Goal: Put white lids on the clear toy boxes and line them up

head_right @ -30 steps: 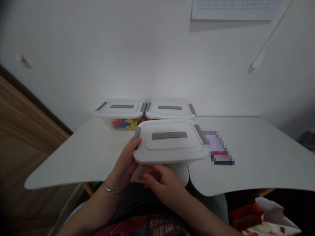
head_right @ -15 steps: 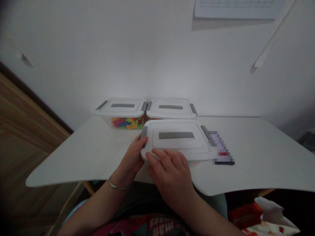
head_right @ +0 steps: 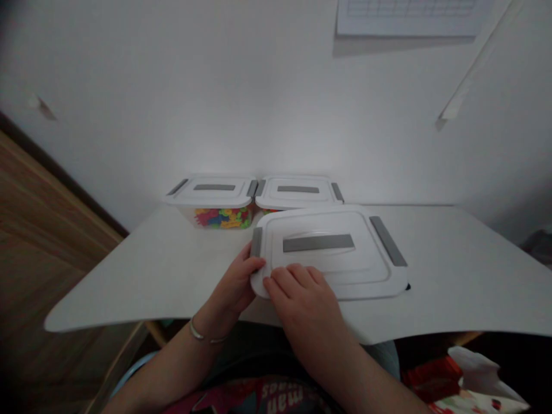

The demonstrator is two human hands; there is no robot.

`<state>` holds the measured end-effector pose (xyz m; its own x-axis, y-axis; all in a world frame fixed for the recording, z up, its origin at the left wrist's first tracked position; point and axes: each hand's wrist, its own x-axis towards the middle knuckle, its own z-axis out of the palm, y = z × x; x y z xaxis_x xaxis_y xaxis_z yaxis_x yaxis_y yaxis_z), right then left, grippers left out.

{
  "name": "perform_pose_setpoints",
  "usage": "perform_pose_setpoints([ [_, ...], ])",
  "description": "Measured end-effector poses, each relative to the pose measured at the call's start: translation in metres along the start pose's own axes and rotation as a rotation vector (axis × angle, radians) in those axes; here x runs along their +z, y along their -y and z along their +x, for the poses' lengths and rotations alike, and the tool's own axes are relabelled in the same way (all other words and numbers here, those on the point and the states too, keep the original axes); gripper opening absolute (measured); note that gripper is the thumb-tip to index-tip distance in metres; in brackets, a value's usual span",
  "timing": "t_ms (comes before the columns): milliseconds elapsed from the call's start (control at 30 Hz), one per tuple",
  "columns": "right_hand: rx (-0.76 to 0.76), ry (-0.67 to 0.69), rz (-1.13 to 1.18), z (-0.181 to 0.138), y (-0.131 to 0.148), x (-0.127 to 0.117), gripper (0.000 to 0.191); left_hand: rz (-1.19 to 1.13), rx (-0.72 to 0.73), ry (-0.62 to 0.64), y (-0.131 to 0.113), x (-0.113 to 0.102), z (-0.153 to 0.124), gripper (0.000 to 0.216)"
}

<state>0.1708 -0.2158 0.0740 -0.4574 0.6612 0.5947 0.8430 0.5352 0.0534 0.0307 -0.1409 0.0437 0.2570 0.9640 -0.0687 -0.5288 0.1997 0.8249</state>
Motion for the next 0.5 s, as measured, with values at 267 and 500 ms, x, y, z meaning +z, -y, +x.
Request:
perform_pose_setpoints([
  [267, -0.025, 0.044, -0.209, -0.011, -0.024, -0.019, 0.034, -0.129, -0.024, 0.023, -0.014, 0.007, -0.004, 0.066],
  [500, 0.019, -0.037, -0.213, -0.035, -0.034, -0.031, 0.026, 0.152, 0.102, 0.116, -0.005, -0.005, -0.001, 0.038],
])
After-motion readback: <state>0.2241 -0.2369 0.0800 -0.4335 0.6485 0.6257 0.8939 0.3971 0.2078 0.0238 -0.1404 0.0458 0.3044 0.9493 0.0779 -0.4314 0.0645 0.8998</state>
